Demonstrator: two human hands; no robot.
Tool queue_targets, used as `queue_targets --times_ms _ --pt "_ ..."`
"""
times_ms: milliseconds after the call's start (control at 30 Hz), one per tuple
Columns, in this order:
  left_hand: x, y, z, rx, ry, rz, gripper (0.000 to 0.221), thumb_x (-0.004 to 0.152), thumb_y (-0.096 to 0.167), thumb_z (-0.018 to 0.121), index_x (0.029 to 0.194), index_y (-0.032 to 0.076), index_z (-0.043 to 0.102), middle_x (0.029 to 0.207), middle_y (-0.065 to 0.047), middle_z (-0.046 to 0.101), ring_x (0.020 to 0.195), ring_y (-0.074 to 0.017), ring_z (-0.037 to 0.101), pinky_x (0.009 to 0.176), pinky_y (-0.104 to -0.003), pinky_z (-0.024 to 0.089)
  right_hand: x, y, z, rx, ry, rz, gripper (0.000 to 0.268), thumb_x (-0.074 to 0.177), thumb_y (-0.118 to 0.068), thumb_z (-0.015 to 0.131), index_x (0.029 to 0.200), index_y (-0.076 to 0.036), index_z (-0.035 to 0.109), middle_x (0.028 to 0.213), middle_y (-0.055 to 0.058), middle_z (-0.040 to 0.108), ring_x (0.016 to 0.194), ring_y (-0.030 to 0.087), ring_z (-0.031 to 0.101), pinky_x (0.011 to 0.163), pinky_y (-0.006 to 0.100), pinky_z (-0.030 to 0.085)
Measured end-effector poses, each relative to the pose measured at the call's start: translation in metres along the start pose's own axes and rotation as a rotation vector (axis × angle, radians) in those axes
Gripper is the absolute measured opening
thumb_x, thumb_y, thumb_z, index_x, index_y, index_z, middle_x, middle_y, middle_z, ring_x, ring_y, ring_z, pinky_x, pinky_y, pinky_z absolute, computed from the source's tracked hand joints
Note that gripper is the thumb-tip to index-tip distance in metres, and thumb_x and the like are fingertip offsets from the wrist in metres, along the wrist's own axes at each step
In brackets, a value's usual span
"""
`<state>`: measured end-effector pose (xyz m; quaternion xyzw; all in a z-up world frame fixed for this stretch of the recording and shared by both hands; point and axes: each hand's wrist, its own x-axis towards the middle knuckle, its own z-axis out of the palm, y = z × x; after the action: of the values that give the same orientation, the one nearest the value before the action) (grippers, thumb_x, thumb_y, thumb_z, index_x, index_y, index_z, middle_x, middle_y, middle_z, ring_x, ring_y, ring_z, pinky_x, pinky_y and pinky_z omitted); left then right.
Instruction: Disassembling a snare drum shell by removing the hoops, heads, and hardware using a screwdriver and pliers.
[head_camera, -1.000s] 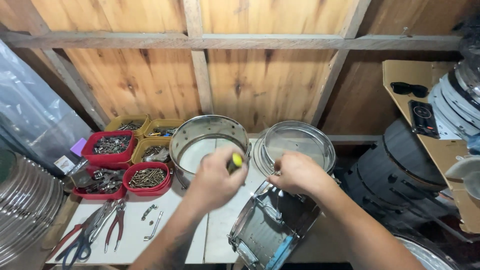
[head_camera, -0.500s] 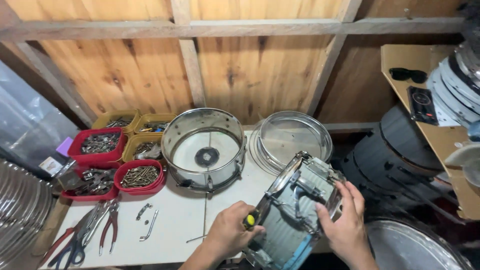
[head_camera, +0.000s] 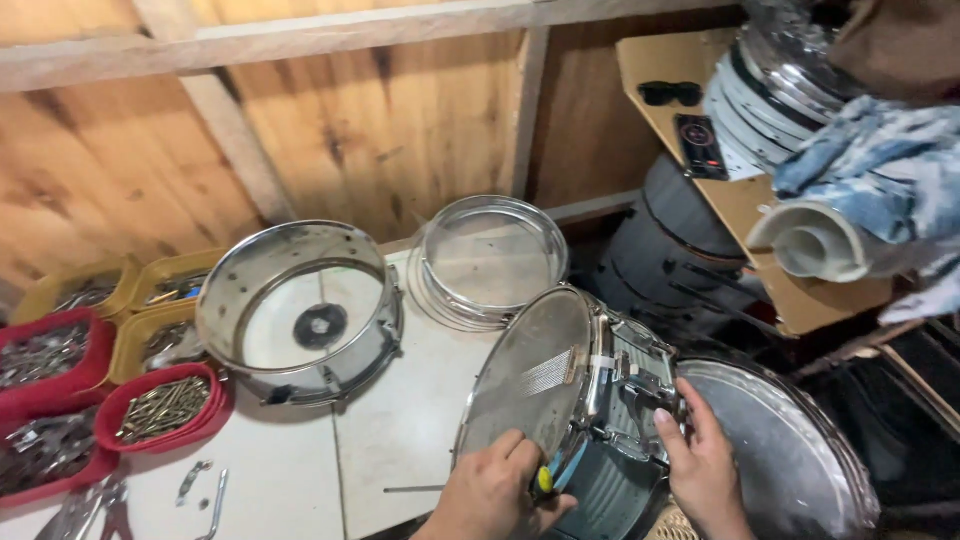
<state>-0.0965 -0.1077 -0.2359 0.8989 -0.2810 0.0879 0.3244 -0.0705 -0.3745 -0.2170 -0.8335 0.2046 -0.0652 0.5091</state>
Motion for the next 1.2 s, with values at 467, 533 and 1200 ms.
queue_targets --times_ms 467,533,1200 --pt "0.001 -0.055 -0.012 -0.086 -0.332 -0.879 0.038 0.083 0.049 0.074 0.11 0.024 0.072 0.108 -0.002 0.077 0.103 -0.0222 0.072 0.089 -0.035 0.053 0.059 0.109 -0.002 0.549 0.097 0.197 0.052 0.095 -0.003 0.057 0.148 -0.007 0.057 0.138 0.011 0.064 0.121 0.021 0.059 0.102 0.032 0.044" --pt "-0.017 -0.069 -0.002 -0.078 -0.319 -0.969 0.041 0.083 0.047 0.074 0.117 0.025 0.07 0.111 -0.002 0.077 0.105 -0.0224 0.072 0.091 -0.035 0.054 0.07 0.15 0.005 0.537 0.106 0.276 0.058 0.092 -0.004 0.06 0.149 -0.007 0.057 0.133 0.012 0.065 0.114 0.024 0.06 0.096 0.034 0.045" --pt "-0.055 -0.067 -0.022 -0.225 -0.025 -1.443 0.054 0.086 0.038 0.073 0.134 0.029 0.049 0.111 -0.006 0.078 0.106 -0.0261 0.073 0.093 -0.038 0.054 0.076 0.25 0.129 0.603 -0.251 0.527 0.04 0.097 -0.038 0.057 0.114 -0.005 0.071 0.102 0.017 0.074 0.09 0.029 0.067 0.078 0.042 0.053"
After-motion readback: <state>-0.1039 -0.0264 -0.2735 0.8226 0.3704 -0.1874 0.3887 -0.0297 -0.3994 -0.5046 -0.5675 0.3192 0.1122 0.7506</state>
